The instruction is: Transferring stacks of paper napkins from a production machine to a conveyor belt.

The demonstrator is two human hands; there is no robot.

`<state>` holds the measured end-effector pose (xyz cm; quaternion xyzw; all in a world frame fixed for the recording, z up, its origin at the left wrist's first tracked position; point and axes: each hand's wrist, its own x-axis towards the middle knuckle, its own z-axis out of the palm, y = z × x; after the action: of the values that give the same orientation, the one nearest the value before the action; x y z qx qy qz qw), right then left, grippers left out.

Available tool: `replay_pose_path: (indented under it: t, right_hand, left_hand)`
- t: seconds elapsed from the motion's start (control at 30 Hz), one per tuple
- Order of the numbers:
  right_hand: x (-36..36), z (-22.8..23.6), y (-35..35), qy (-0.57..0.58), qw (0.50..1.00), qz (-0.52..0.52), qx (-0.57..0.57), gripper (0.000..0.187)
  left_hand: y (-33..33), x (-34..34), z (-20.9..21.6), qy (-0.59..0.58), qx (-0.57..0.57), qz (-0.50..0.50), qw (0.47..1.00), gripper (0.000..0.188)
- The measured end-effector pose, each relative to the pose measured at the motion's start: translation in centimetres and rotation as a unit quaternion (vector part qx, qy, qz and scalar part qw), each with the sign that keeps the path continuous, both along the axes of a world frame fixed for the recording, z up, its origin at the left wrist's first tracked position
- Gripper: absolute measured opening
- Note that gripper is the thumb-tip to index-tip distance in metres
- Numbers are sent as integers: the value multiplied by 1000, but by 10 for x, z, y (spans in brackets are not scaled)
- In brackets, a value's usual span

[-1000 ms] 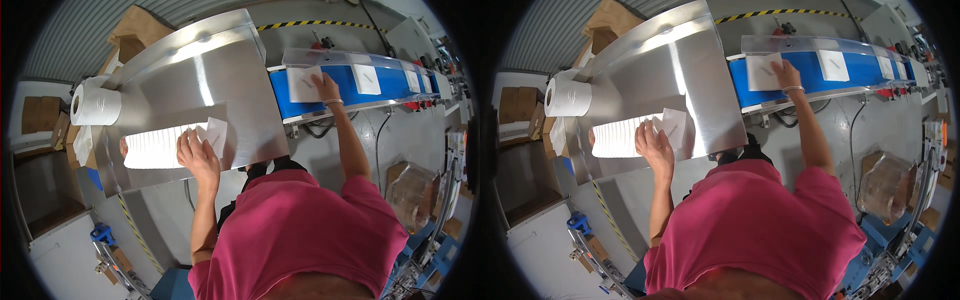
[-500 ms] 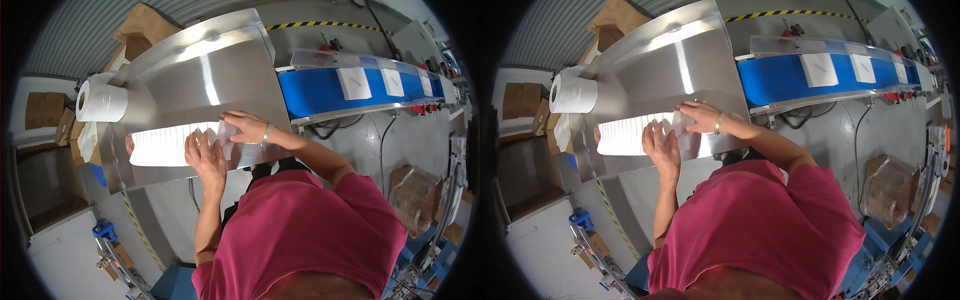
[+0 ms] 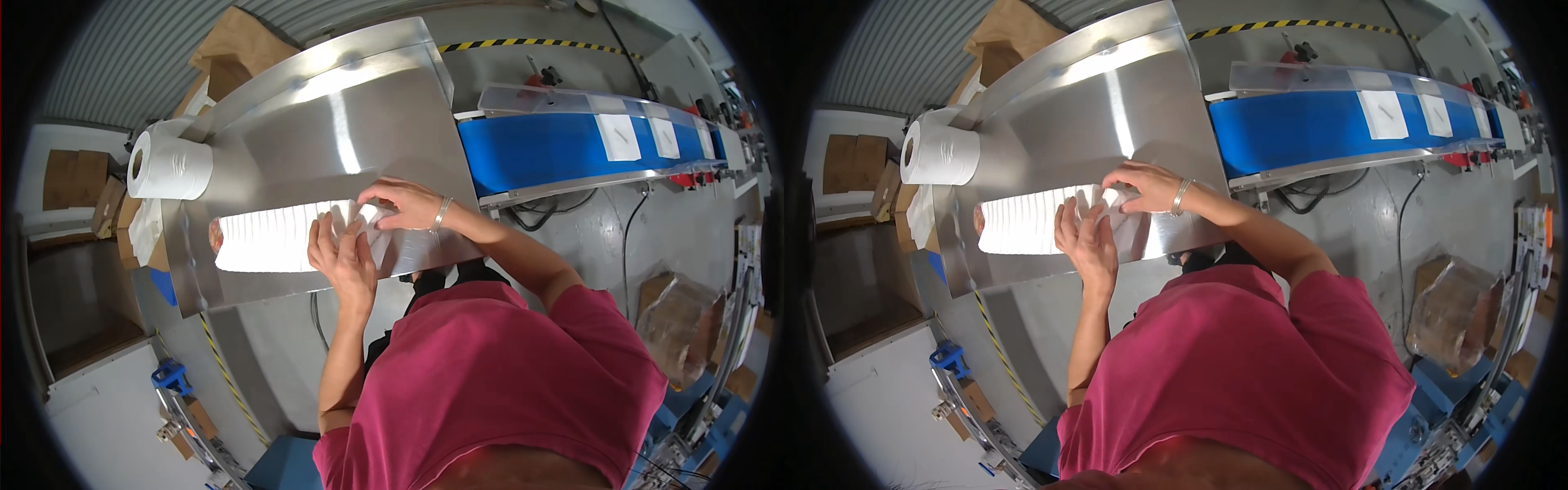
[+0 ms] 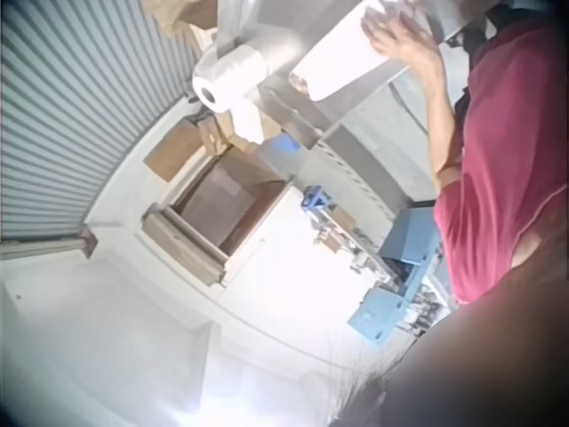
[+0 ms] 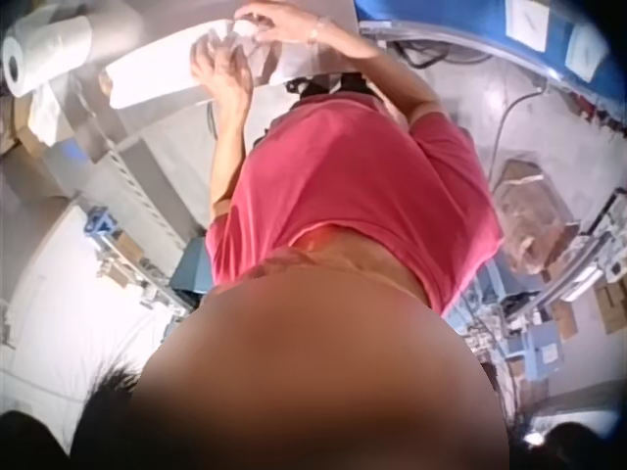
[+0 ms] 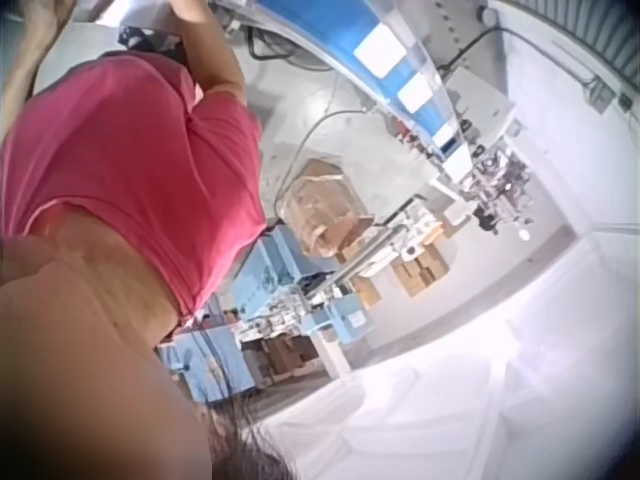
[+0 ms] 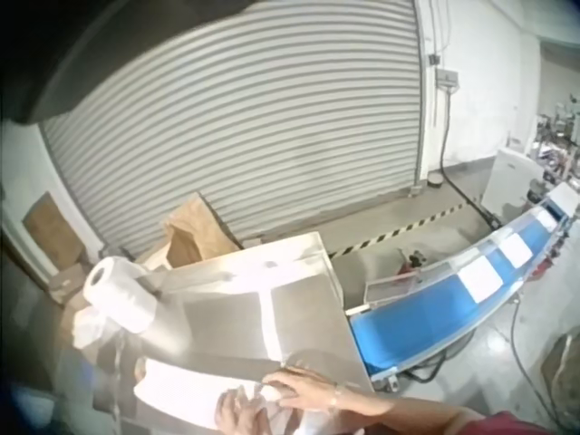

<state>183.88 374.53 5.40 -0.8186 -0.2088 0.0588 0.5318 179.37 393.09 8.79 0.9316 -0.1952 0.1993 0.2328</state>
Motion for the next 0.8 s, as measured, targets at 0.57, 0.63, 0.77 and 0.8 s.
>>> replay_pose_path:
  t: [0.57, 0.63, 0.77, 0.8]
  right_hand:
    - [-43, -49, -226, -48, 624, -608, -488, 53]
    - [-41, -41, -221, -120, 673, -563, -464, 57]
    - [-17, -27, -127, -116, 939, -276, -172, 59]
    - [-11, -12, -92, -29, 979, -179, -88, 59]
  left_hand:
    - [17, 10, -4, -5, -8, 41, 999, 31]
    - [13, 9, -2, -1, -11, 39, 999, 31]
    - [17, 6, -1, 17, -27, 28, 999, 32]
    - [18, 5, 0, 16, -15, 35, 999, 31]
